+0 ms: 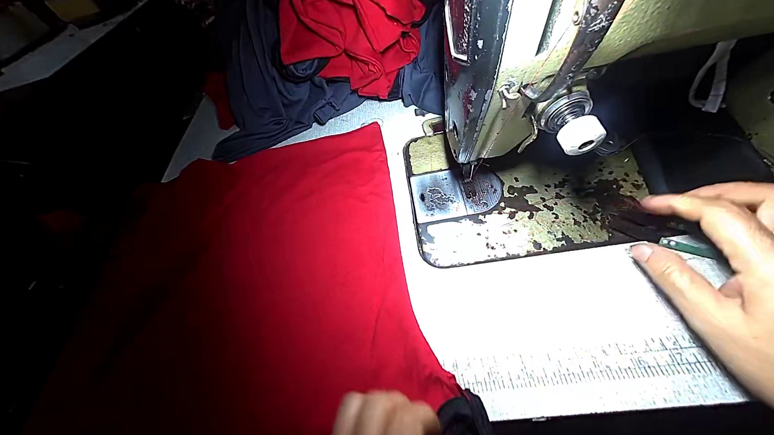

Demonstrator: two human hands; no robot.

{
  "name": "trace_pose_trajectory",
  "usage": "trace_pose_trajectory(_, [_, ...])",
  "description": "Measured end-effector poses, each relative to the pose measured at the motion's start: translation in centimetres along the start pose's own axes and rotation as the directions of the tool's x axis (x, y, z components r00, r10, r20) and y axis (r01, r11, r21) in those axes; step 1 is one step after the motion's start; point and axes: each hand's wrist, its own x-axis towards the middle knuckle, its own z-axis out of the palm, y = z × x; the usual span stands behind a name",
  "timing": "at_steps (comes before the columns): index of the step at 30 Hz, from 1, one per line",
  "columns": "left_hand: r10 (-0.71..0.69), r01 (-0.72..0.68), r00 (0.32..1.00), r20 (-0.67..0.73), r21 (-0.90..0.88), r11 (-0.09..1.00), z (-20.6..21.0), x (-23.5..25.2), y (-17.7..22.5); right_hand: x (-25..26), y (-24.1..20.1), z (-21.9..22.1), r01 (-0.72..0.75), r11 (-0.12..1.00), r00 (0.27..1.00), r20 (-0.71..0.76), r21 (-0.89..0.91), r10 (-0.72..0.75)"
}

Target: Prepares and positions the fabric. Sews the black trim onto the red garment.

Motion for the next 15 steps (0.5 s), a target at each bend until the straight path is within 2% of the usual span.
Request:
trace_pose_trajectory(2, [-0.038, 0.040, 0.999, -0.020, 0.112, 0.993, 0.1, 0.7, -0.3, -1.1, -3.5, 0.2, 0.051, 0.990, 0.998, 0.022, 0.133, -0.054])
trace_pose_trajectory(3, [-0.042, 0.046, 0.998, -0.036, 0.099, 0.994, 0.3, 0.8, -0.4, -1.7, -5.1, 0.4, 0.041, 0.962, 0.993, 0.092, 0.272, -0.068])
trace_pose_trajectory(5, [-0.056, 0.056, 0.997, -0.056, 0.004, 0.998, 0.4, 0.9, -0.6, -2.6, -8.2, 0.2, -0.081, 0.862, 0.934, 0.340, 0.500, -0.109])
trace_pose_trajectory(7, [-0.085, 0.075, 0.995, -0.058, -0.168, 0.983, 0.2, 1.0, -0.9, -2.9, -10.6, 0.4, -0.138, 0.837, 0.857, 0.487, 0.530, -0.168])
trace_pose_trajectory(9, [-0.110, 0.092, 0.993, -0.035, -0.338, 0.937, 0.0, 1.1, -1.2, -3.1, -12.2, 0.9, -0.095, 0.859, 0.838, 0.506, 0.502, -0.204])
trace_pose_trajectory(11, [-0.124, 0.101, 0.992, -0.024, -0.440, 0.892, -0.2, 1.5, -1.2, -3.1, -13.0, 1.6, -0.089, 0.836, 0.862, 0.462, 0.541, -0.207])
trace_pose_trajectory(15, [-0.201, 0.156, 0.979, -0.036, -0.498, 0.853, -1.1, 3.0, -0.7, -2.7, -12.6, 1.6, -0.322, 0.625, 0.849, 0.509, 0.711, -0.143])
